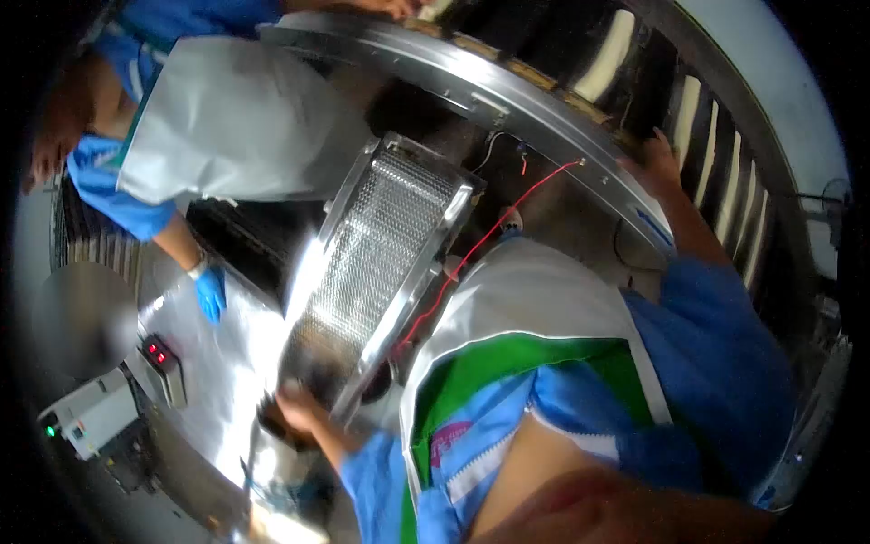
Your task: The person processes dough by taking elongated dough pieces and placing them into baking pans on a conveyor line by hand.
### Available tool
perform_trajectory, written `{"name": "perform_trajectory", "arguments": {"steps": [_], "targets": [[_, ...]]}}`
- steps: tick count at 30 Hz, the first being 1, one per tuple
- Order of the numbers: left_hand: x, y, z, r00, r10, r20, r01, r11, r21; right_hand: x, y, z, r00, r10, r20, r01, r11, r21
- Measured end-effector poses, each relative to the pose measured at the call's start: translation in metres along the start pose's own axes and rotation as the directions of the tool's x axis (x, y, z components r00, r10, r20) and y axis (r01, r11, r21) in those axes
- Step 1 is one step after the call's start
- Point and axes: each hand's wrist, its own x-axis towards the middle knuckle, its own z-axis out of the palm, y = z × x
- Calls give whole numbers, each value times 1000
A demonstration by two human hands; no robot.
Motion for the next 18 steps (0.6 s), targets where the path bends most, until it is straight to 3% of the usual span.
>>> {"name": "perform_trajectory", "arguments": {"steps": [1, 2, 3, 5, 6, 7, 8, 9, 10, 11, 12, 14, 15, 16, 18], "targets": [[-19, 29, -41, 995, -98, 19, 98, 995, -31, 5, 8, -1, 1000, -3, -17, 3, 1000, 31], [-35, 56, -79, 983, -180, 24, 181, 980, -79, 15, 20, -1, 997, -70, 30, 72, 996, -49], [-26, 36, -83, 987, -162, 16, 162, 971, -174, 17, 27, 0, 998, -56, 28, 57, 998, -34], [-14, 10, -93, 982, -191, 1, 174, 891, -420, 19, 36, 7, 957, -182, -227, 190, 982, 13], [-54, 78, -170, 986, -167, 4, 147, 860, -489, 26, 46, 16, 933, -229, -279, 241, 970, 10], [-80, 117, -196, 991, -136, 17, 111, 717, -688, 30, 57, 14, 934, -219, -283, 235, 972, 25], [-98, 142, -217, 989, 109, -103, -148, 623, -768, 32, 64, 9, 938, -227, -264, 249, 967, 54], [-128, 193, -242, 991, 39, -127, -123, 636, -762, 32, 70, 2, 938, -242, -248, 267, 961, 76], [-143, 225, -260, 991, 100, -88, -130, 584, -801, 30, 72, -6, 942, -238, -238, 258, 965, 55], [-174, 273, -272, 978, 13, -207, -186, 501, -845, 30, 75, -8, 941, -235, -244, 257, 964, 64], [-152, 272, -261, 957, 203, -207, -252, 234, -939, 31, 78, -10, 951, -251, -181, 268, 960, 77], [-156, 325, -251, 996, -74, -46, -26, 249, -968, 33, 86, -15, 943, -302, -137, 316, 943, 101], [-157, 353, -240, 971, 234, -53, -46, -35, -998, 34, 90, -15, 943, -298, -147, 314, 944, 103], [-157, 382, -229, 852, 520, -55, 105, -274, -956, 35, 93, -14, 935, -310, -175, 331, 937, 109], [-168, 456, -205, 743, 665, -76, 248, -379, -891, 36, 97, -25, 930, -322, -179, 347, 929, 130]]}}
